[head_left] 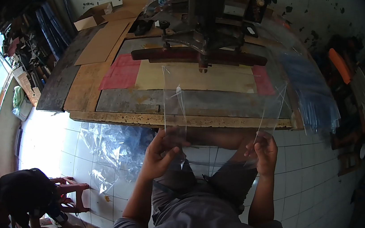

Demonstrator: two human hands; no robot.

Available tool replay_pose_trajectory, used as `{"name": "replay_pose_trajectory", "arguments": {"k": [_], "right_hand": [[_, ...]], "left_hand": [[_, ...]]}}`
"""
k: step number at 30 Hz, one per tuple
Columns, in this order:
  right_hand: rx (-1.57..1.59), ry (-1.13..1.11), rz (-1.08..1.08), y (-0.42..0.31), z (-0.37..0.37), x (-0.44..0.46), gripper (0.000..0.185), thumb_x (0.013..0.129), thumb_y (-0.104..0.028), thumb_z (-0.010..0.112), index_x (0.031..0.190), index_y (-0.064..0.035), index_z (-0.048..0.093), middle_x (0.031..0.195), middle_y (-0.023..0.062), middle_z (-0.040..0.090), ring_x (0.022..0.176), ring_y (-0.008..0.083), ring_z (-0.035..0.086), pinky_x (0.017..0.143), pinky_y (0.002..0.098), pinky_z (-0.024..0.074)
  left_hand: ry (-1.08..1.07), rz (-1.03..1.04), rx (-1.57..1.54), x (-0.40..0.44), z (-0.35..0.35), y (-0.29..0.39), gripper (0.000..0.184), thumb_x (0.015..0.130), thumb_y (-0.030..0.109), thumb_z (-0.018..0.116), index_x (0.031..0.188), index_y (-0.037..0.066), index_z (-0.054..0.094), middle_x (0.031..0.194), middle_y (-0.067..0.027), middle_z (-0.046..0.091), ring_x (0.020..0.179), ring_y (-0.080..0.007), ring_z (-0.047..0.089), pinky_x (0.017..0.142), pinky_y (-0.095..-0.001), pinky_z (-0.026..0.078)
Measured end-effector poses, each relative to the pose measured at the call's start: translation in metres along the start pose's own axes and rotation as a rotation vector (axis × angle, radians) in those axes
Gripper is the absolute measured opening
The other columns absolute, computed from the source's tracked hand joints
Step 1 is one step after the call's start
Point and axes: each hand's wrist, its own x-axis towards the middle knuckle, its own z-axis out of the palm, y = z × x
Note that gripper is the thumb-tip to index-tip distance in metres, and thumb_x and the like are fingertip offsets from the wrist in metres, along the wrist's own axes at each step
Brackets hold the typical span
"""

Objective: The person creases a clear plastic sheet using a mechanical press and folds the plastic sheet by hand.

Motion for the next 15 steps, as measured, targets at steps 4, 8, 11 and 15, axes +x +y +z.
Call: {"name": "replay_pose_trajectory", "arguments": {"k": [4,8,11,15], "right_hand": [[0.019,-0.002,-0.042,-0.009,-0.004,-0.002,0.045,0.101,-0.025,0.075,0.135,-0.0031,0.056,0.088,0.0108,0.070,0.072,0.0178,0.068,0.061,0.0328,0.0599],[0.036,0.004,-0.052,-0.011,-0.005,-0.004,0.048,0.100,-0.026,0.076,0.136,-0.0037,0.054,0.088,0.0114,0.070,0.072,0.0179,0.068,0.059,0.0328,0.0600],[0.034,0.004,-0.059,-0.011,-0.006,-0.005,0.048,0.100,-0.026,0.077,0.136,-0.0038,0.055,0.088,0.0117,0.070,0.071,0.0183,0.068,0.059,0.0327,0.0598],[0.011,0.014,-0.073,-0.009,-0.007,-0.008,0.047,0.100,-0.025,0.076,0.135,-0.0025,0.055,0.089,0.0120,0.070,0.070,0.0187,0.069,0.059,0.0339,0.0606]], "left_hand": [[-0.007,0.025,-0.057,-0.001,0.004,0.016,0.056,0.102,-0.001,0.061,0.155,-0.002,0.041,0.115,-0.0166,0.076,0.101,-0.0197,0.075,0.089,-0.0324,0.058],[0.006,0.136,-0.057,-0.004,0.004,0.010,0.058,0.101,-0.001,0.061,0.155,-0.002,0.041,0.114,-0.0172,0.076,0.102,-0.0200,0.075,0.089,-0.0322,0.057],[-0.050,0.138,0.005,-0.001,-0.003,0.017,0.060,0.100,-0.002,0.063,0.155,-0.003,0.040,0.122,-0.0182,0.073,0.101,-0.0207,0.075,0.089,-0.0324,0.057],[0.147,0.114,0.100,-0.002,0.000,0.017,0.068,0.095,0.004,0.071,0.155,-0.001,0.040,0.135,-0.0192,0.067,0.114,-0.0238,0.071,0.095,-0.0350,0.054]]}}
